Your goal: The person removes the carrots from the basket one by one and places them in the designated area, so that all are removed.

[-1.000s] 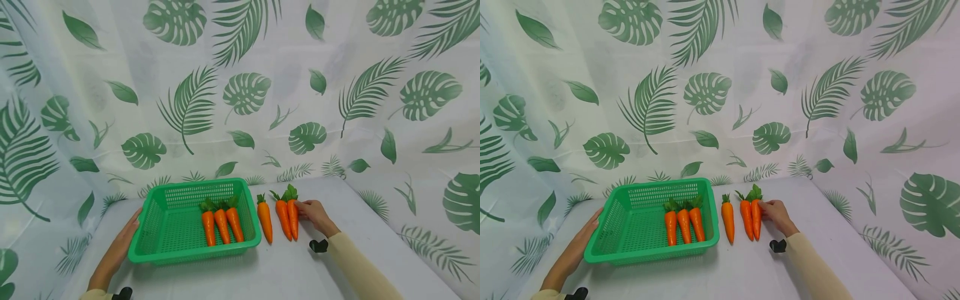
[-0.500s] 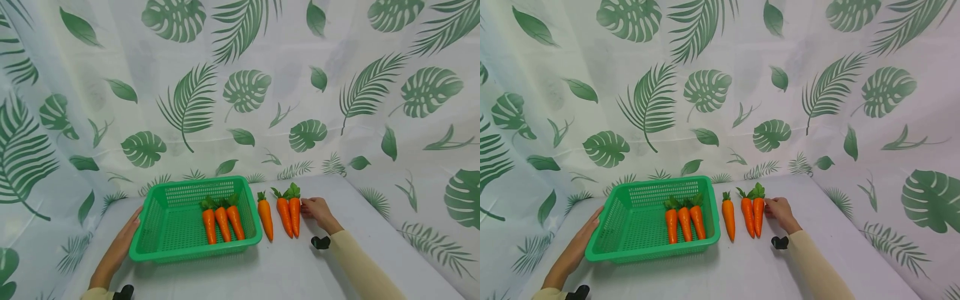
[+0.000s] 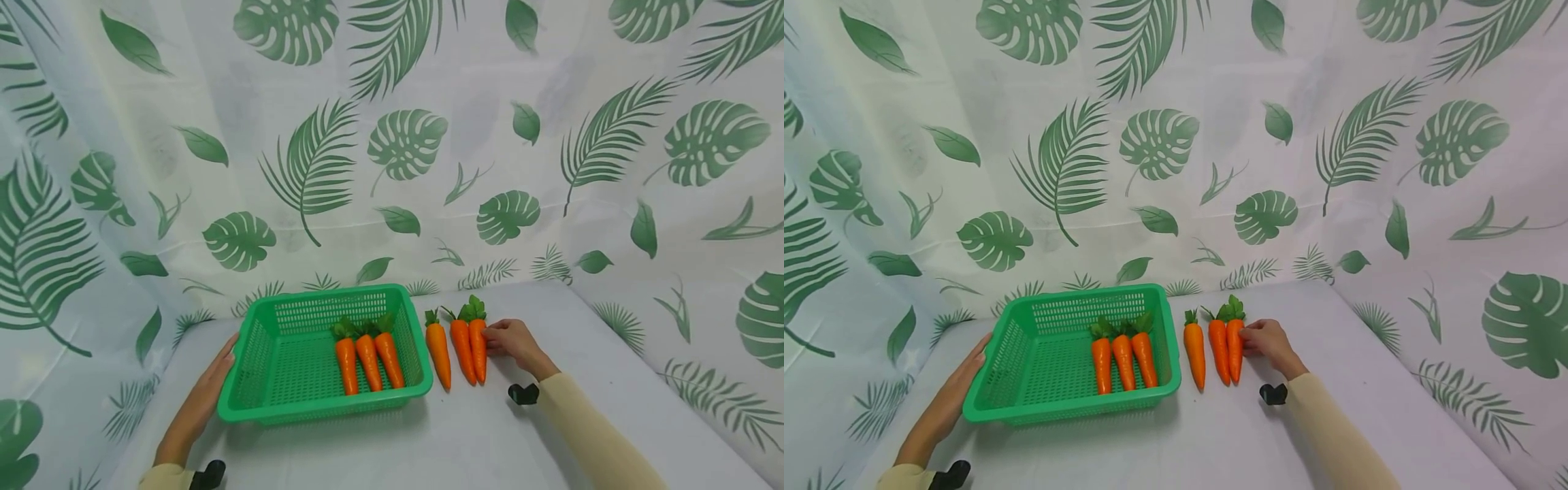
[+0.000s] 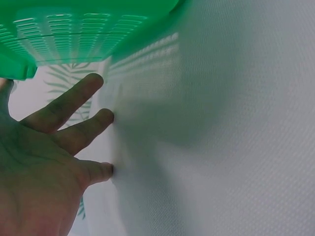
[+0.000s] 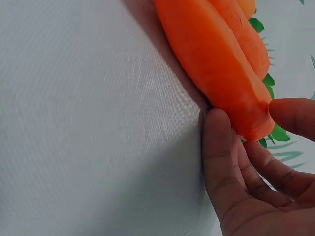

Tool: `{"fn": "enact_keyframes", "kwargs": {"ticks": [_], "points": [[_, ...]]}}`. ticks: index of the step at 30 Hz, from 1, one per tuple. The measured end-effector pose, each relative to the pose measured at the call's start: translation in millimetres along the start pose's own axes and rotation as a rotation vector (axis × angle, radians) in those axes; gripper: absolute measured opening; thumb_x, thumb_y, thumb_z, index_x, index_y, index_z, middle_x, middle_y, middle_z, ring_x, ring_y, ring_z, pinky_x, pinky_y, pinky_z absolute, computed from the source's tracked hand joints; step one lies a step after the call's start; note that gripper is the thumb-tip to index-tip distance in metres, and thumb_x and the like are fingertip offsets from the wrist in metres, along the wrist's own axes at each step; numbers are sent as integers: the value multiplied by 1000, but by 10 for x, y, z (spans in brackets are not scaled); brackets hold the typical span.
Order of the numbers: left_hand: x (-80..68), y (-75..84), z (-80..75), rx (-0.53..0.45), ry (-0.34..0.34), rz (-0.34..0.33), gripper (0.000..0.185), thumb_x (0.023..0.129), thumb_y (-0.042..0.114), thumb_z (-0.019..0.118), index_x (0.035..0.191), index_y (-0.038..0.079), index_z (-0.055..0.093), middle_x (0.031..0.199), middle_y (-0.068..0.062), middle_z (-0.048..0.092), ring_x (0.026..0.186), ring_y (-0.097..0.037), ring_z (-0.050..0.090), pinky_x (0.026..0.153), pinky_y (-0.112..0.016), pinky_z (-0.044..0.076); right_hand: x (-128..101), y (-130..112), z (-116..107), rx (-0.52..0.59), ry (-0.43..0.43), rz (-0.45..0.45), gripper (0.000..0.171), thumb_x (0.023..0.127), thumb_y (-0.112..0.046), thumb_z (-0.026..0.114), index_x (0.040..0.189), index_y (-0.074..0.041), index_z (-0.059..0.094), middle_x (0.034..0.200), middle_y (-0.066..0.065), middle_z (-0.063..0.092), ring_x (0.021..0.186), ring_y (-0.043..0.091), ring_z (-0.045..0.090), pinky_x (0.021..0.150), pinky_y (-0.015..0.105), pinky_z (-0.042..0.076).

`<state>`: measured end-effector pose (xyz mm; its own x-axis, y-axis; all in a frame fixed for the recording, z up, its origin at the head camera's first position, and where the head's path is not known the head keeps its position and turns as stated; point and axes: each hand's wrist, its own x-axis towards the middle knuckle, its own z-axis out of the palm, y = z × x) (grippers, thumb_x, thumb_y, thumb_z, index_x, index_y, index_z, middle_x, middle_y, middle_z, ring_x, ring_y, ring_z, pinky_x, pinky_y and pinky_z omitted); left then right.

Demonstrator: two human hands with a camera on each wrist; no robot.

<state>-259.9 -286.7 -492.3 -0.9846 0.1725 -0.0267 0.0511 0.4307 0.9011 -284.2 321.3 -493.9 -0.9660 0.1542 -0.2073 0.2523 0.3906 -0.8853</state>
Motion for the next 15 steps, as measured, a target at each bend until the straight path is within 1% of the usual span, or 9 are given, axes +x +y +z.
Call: {"fn": "enact_keyframes", "kwargs": {"ticks": [6, 8, 12, 15], "points": [[2, 13, 4, 13, 8, -8, 70, 117, 55, 24, 174, 20, 3, 179, -14, -2, 162, -43, -6, 122, -74, 2, 4, -15, 7, 14, -25, -5, 45, 108, -17, 62, 135, 19, 54, 117, 28, 69, 92, 28, 72, 82, 37, 65], [0, 12, 10, 13, 11, -10, 70, 117, 55, 24, 174, 20, 4, 179, -13, -2, 162, -43, -6, 123, -74, 2, 7, -17, -2, 31, -33, -9, 47, 108, -16, 60, 136, 21, 52, 119, 30, 68, 92, 28, 73, 82, 37, 65], [-2, -1, 23, 3, 15, -2, 69, 117, 53, 24, 174, 19, 4, 179, -13, -1, 162, -42, -5, 123, -73, 2, 21, -15, -39, 42, -12, 5, 48, 110, -17, 56, 137, 22, 50, 118, 31, 67, 94, 29, 74, 81, 36, 65], [5, -3, 26, 3, 17, -4, 69, 117, 54, 24, 175, 21, 4, 179, -12, -2, 162, -42, -6, 123, -73, 1, 28, -14, -76, 3, 17, 10, 51, 111, -20, 51, 138, 23, 48, 120, 33, 66, 96, 32, 73, 82, 36, 64]]}}
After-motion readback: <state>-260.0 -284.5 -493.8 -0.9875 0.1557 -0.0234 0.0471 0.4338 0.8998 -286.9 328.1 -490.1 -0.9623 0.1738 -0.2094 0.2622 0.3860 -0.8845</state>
